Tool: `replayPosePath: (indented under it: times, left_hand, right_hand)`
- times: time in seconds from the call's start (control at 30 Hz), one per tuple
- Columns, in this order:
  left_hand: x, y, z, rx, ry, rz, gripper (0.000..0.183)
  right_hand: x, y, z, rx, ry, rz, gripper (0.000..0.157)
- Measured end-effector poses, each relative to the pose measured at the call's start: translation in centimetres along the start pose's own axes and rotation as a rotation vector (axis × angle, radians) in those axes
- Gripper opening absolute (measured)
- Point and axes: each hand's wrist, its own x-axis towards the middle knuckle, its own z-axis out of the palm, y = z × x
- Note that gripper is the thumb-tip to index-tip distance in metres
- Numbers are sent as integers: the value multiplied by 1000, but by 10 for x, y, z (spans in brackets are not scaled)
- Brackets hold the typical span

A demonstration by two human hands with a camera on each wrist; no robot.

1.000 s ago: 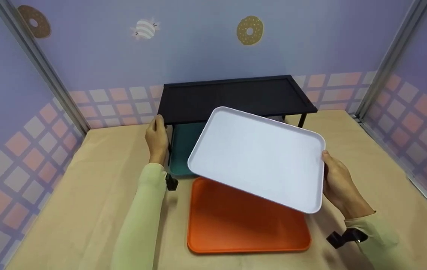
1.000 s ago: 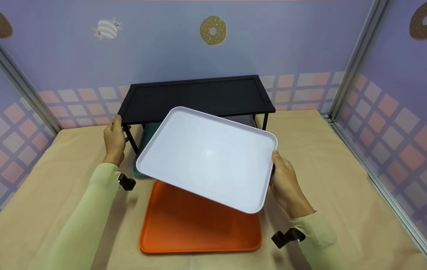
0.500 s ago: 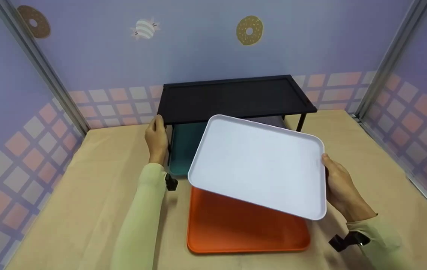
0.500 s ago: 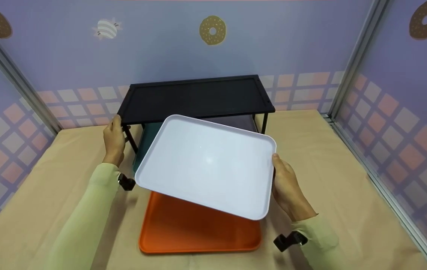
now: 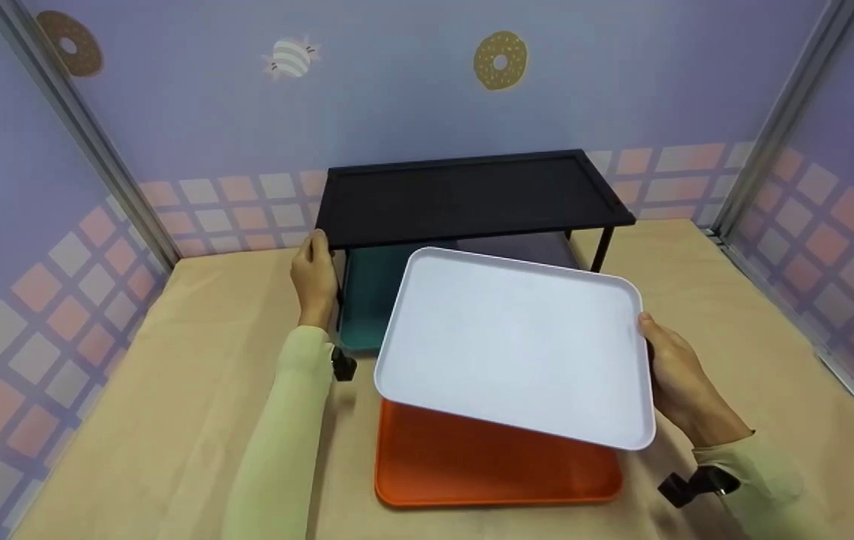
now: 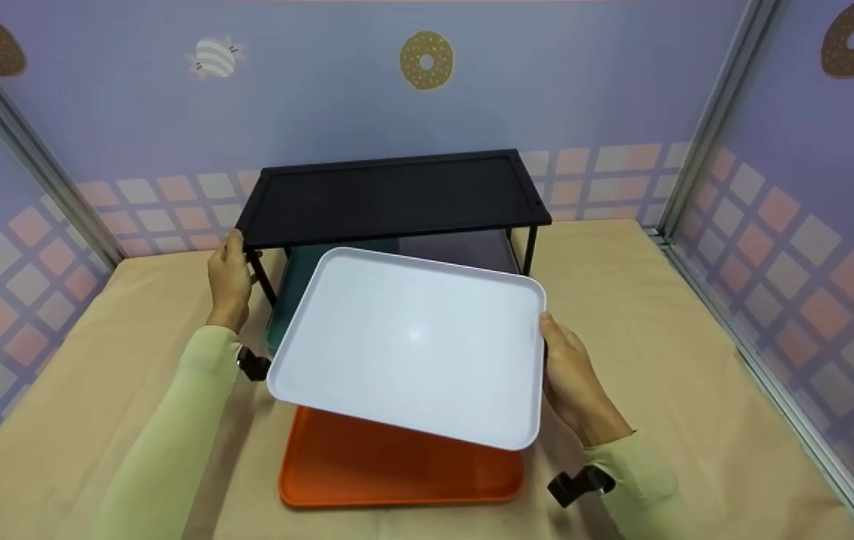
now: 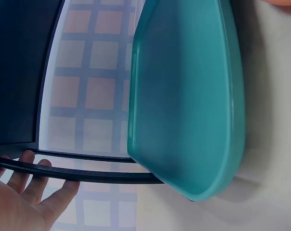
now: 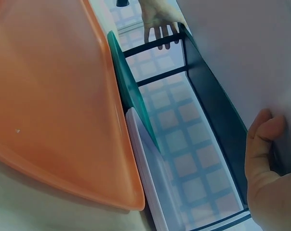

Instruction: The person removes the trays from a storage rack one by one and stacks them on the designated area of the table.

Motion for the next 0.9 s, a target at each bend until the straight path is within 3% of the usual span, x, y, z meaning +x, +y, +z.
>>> replayPosePath:
  times: [0.9]
  left_hand:
    - [-2,-2,0,-33,-8,31,44]
  right_hand:
    - [-6,26,-10,-110,-3,97,54]
